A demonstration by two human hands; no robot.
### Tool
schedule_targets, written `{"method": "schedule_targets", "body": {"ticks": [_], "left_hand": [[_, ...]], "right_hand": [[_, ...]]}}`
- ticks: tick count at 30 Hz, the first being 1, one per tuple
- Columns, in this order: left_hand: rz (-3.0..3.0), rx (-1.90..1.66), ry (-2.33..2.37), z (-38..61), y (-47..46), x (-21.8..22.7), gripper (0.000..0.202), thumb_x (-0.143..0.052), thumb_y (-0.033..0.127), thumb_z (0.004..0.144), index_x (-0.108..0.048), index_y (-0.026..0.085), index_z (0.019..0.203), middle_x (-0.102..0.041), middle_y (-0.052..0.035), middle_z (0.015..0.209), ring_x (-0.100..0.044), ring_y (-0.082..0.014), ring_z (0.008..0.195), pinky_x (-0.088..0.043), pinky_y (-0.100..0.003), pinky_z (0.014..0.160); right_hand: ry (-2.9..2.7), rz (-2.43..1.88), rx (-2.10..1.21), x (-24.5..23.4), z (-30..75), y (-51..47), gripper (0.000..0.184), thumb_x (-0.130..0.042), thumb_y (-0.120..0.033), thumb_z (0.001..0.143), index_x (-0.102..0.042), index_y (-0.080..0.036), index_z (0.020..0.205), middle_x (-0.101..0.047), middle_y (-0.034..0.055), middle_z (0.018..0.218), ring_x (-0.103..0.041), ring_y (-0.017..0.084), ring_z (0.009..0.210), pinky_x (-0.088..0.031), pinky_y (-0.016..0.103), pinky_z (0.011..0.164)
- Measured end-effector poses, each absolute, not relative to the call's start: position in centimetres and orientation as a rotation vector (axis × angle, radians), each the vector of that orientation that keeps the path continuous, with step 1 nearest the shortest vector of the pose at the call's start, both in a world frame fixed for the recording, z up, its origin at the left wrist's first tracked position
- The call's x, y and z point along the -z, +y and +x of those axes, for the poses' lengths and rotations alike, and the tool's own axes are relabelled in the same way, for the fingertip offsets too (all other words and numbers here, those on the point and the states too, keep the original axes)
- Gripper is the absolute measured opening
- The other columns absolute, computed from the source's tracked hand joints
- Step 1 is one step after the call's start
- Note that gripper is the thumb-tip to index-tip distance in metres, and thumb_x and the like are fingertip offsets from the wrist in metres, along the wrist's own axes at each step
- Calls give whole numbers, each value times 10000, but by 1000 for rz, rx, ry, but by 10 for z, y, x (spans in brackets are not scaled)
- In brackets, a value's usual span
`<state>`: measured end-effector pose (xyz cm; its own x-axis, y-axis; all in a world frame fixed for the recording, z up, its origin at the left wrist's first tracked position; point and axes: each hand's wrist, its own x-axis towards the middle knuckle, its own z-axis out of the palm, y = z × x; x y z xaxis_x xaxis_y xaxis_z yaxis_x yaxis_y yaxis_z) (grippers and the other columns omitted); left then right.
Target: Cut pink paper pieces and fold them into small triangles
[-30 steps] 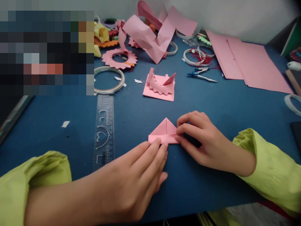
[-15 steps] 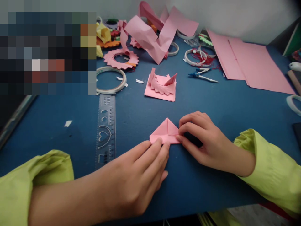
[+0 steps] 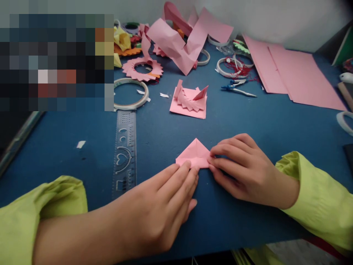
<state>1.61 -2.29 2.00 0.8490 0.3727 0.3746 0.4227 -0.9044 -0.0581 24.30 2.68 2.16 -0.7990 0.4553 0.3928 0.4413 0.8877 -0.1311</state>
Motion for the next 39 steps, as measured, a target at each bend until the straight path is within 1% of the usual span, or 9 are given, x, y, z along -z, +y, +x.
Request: {"method": "schedule_targets", "body": {"ticks": [6, 12, 15, 18, 22, 28, 32, 35, 39], "left_hand": [[-2900, 649, -702, 17, -21, -18, 238, -468, 113, 923, -668, 17, 1009, -680, -154, 1098, -652, -295, 1040, -587, -402, 856], [-2925, 681, -749, 17, -13, -21, 256, -436, 98, 926, -671, 38, 1006, -697, -133, 1072, -662, -261, 1026, -593, -374, 849], [-2926, 671, -759, 13, -13, -23, 237, -454, 99, 915, -679, 46, 964, -721, -133, 1002, -681, -242, 977, -602, -358, 818], [-2908, 609, -722, 6, -17, -26, 208, -476, 105, 901, -682, 78, 920, -731, -120, 968, -687, -239, 939, -602, -380, 785], [-2883, 552, -667, 0, -20, -28, 119, -562, 97, 856, -676, 92, 886, -734, -115, 909, -691, -257, 861, -595, -406, 705], [-2654, 709, -822, 5, -8, -23, 95, -648, 133, 823, -636, 59, 881, -693, -80, 763, -640, -220, 700, -534, -358, 572], [-2629, 660, -942, 9, 1, -19, 186, -626, 164, 845, -625, 45, 987, -684, -122, 920, -636, -272, 859, -539, -384, 649], [-2720, 638, -836, 8, 5, -18, 112, -559, 121, 877, -631, 47, 919, -677, -116, 866, -635, -248, 829, -529, -371, 658], [-2713, 692, -688, 4, 11, -18, 254, -374, 77, 939, -613, 91, 854, -660, -83, 798, -613, -196, 788, -512, -341, 653]], "right_hand": [[-2657, -498, 57, -22, 242, 24, 90, -598, -160, 835, -630, -108, 769, -647, 83, 812, -590, 197, 791, -436, 373, 682], [-2711, -450, 4, -23, 242, 25, 197, -559, -215, 872, -636, -75, 987, -648, 80, 854, -570, 177, 780, -439, 356, 660], [-2733, -467, 15, -27, 241, 23, 129, -558, -212, 877, -645, -127, 835, -613, 38, 740, -539, 161, 709, -414, 345, 610], [-2725, -471, 64, -31, 240, 20, 256, -566, -168, 870, -565, -169, 614, -554, 10, 618, -495, 143, 629, -382, 337, 567], [-2663, -441, 184, -31, 241, 19, 300, -606, -155, 846, -536, -177, 554, -569, 11, 571, -492, 141, 579, -388, 329, 536], [-2666, -468, 161, -25, 242, 25, 142, -595, -176, 856, -612, -138, 720, -713, 96, 981, -643, 216, 938, -517, 367, 762], [-2641, -499, 85, -20, 242, 27, 86, -561, -169, 877, -620, -145, 819, -719, 72, 990, -655, 192, 941, -519, 366, 802], [-2644, -511, 59, -19, 242, 28, 117, -566, -203, 886, -617, -136, 967, -720, 66, 982, -653, 185, 934, -510, 365, 807], [-2664, -528, 68, -19, 244, 30, 189, -575, -211, 887, -597, -115, 1048, -712, 76, 985, -640, 194, 925, -495, 371, 789]]}}
